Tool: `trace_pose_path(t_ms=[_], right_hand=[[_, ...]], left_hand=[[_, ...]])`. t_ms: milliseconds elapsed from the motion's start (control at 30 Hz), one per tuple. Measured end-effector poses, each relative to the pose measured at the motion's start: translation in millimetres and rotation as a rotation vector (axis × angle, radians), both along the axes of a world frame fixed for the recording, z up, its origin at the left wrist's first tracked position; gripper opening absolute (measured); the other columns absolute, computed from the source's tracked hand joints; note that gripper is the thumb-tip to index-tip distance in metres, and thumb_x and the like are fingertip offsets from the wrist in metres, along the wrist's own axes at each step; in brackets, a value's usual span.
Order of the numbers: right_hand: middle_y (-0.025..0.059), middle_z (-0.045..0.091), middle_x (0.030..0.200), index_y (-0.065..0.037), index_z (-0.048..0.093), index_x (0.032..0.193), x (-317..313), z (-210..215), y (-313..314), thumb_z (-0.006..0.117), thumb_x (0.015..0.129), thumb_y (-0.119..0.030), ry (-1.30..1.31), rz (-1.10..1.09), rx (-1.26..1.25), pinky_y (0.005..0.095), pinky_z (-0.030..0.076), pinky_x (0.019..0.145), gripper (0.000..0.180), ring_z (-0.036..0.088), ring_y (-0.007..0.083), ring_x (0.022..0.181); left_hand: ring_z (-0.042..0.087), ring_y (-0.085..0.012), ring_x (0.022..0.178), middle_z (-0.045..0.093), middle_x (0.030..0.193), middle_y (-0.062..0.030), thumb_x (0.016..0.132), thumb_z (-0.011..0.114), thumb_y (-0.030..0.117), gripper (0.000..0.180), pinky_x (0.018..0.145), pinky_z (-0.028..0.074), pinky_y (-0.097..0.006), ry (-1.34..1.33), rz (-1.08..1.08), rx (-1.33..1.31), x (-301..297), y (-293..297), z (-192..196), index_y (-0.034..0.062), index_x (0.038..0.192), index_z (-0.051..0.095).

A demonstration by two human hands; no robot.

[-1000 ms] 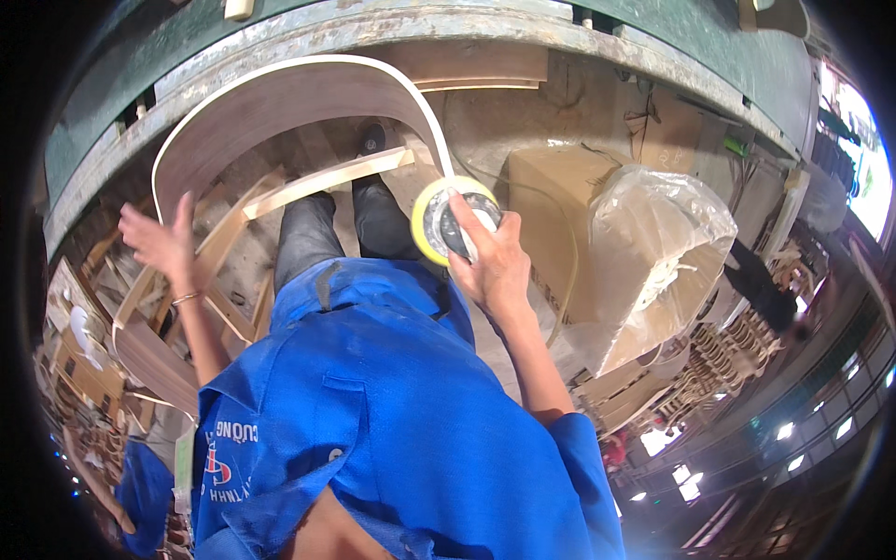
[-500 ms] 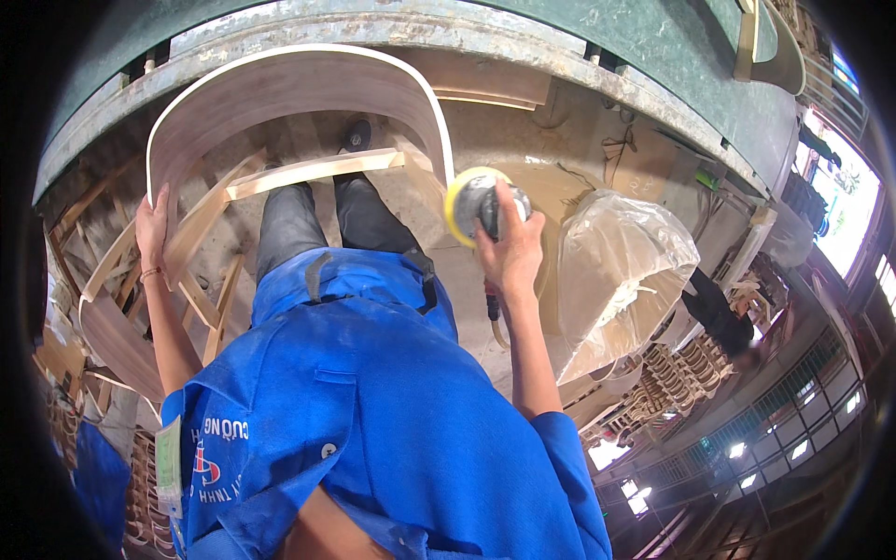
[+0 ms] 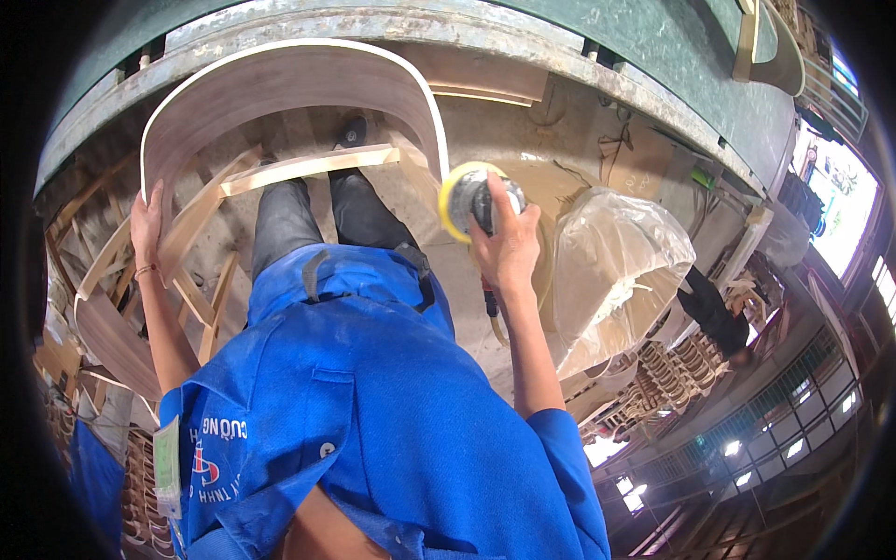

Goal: The person assembles wooden chair parts by fitting curved pieces together, sanding edges with an orbital sander, and applying glue to joints. The person repeatedly handles chair frames and individual wooden components on a workbench in a factory setting.

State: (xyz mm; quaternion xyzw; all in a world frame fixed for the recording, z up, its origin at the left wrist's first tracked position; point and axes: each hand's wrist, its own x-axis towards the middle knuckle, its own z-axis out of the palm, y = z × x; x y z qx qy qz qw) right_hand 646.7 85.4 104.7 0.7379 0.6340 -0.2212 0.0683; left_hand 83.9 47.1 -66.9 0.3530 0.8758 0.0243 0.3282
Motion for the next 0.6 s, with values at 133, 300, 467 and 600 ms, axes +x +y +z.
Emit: trace_pose_path(t_ms=[133, 300, 467, 600], right_hand=[[0.023, 0.052, 0.105, -0.034, 0.042, 0.142, 3.3, 3.6, 4.9, 0.074, 0.078, -0.017, 0.001, -0.092, -0.061, 0.0475, 0.049, 0.086, 0.074, 0.058, 0.0413, 0.098], [0.0222, 0.049, 0.106, -0.037, 0.041, 0.141, -1.6, 1.3, 0.0, 0.075, 0.077, -0.019, 0.011, -0.051, -0.065, 0.0474, 0.051, 0.082, 0.075, 0.06, 0.0416, 0.096], [0.0237, 0.049, 0.11, -0.038, 0.042, 0.14, 16.9, -3.9, -6.6, 0.075, 0.076, -0.02, 0.009, -0.048, -0.007, 0.0473, 0.052, 0.082, 0.074, 0.06, 0.042, 0.098], [0.0231, 0.049, 0.109, -0.037, 0.044, 0.139, 7.5, 0.3, -10.3, 0.076, 0.075, -0.02, -0.009, -0.059, -0.052, 0.0473, 0.052, 0.082, 0.074, 0.06, 0.0418, 0.096]], left_hand=[[0.062, -0.0322, 0.109, 0.067, 0.113, -0.0181, 0.091, 0.054, 0.052, 0.056, 0.093, 0.045, -0.039, 0.015, -0.042, -0.011, 1.2, 1.3, 3.6, 0.0096, 0.127, 0.059], [0.062, -0.0335, 0.109, 0.067, 0.113, -0.0188, 0.091, 0.054, 0.053, 0.057, 0.093, 0.045, -0.04, 0.014, -0.02, 0.013, 4.7, 2.3, 5.9, 0.0093, 0.127, 0.059], [0.061, -0.0352, 0.11, 0.066, 0.113, -0.0201, 0.091, 0.054, 0.054, 0.057, 0.093, 0.045, -0.041, 0.007, -0.018, 0.017, 3.6, 1.1, 4.1, 0.0085, 0.126, 0.059], [0.06, -0.0352, 0.111, 0.065, 0.115, -0.0201, 0.091, 0.054, 0.053, 0.058, 0.094, 0.044, -0.04, -0.006, -0.022, 0.001, -0.2, -1.0, 0.0, 0.0079, 0.126, 0.059]])
